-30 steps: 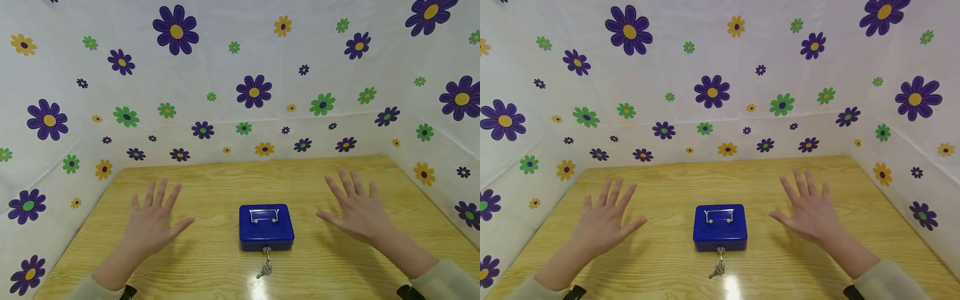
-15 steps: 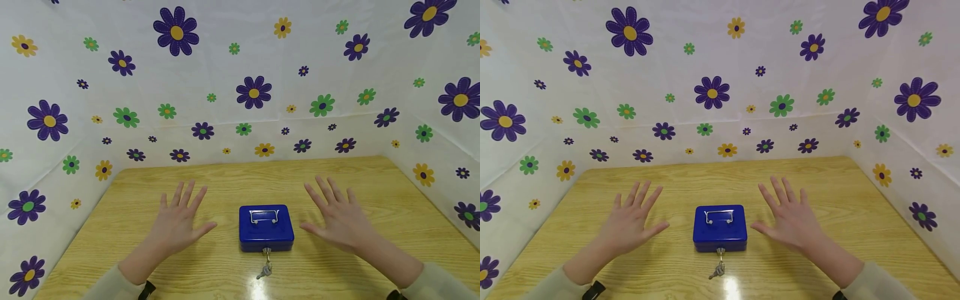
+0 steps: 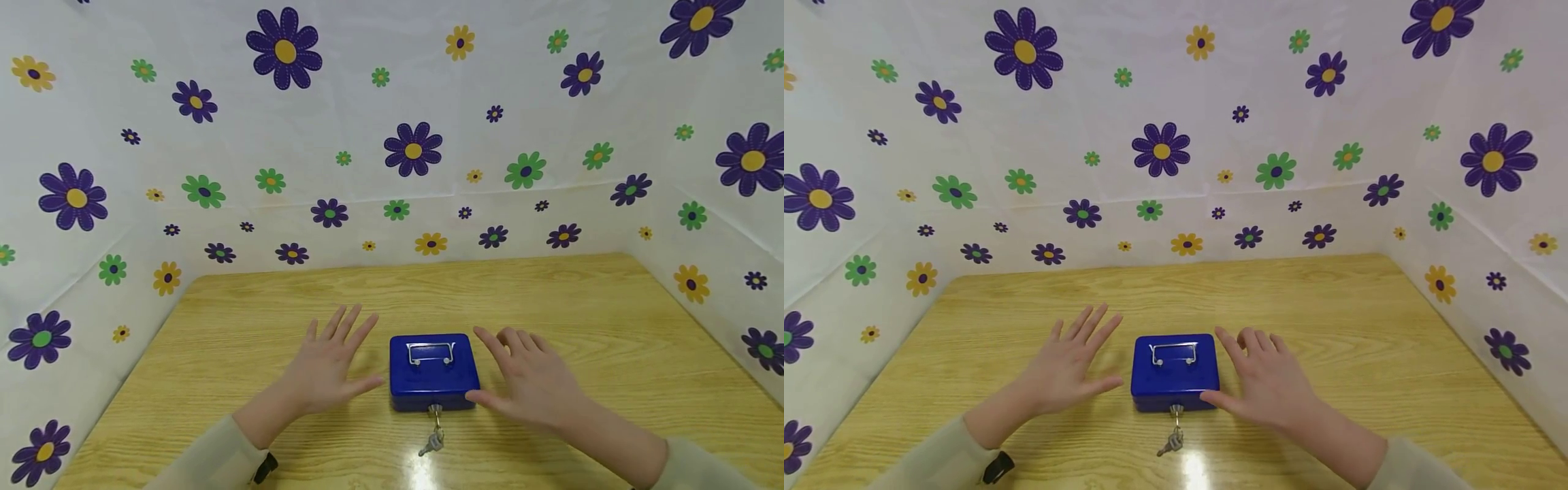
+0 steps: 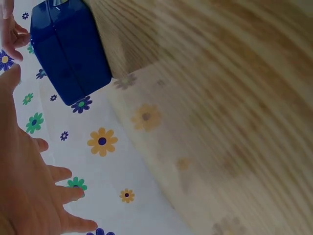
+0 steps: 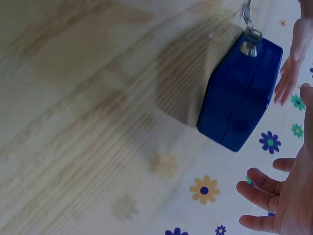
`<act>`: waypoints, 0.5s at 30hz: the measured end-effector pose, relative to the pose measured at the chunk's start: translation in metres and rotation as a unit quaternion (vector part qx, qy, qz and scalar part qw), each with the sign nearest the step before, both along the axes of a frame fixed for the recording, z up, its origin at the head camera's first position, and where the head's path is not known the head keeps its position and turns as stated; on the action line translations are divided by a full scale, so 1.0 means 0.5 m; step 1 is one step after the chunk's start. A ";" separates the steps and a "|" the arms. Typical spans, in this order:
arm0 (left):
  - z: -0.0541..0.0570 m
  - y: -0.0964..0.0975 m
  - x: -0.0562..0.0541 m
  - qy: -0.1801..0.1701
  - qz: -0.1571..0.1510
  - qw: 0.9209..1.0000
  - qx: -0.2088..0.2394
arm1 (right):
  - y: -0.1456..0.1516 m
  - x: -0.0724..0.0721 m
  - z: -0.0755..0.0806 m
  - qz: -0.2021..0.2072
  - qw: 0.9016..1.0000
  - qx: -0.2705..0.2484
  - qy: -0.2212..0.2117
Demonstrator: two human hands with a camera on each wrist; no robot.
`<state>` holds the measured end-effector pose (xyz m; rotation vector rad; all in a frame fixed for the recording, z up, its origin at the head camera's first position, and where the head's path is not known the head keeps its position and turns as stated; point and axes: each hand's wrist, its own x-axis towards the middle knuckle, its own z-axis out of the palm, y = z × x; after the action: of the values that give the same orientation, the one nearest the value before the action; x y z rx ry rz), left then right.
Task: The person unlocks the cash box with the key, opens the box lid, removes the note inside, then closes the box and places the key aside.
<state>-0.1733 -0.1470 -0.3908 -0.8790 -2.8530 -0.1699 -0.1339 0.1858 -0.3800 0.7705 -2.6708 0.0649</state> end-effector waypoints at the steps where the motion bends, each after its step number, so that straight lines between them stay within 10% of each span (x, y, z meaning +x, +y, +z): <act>1: -0.002 0.003 -0.002 -0.007 -0.007 1.000 0.005 | -0.004 0.002 -0.002 0.002 1.000 -0.003 -0.002; 15: -0.020 0.041 -0.016 -0.093 -0.065 0.993 0.015 | -0.050 0.041 -0.019 0.017 0.997 -0.029 -0.070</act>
<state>-0.1814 -0.1266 -0.4010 -1.0967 -2.9530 -0.3255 -0.1134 0.1606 -0.3896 0.8200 -2.7734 0.2114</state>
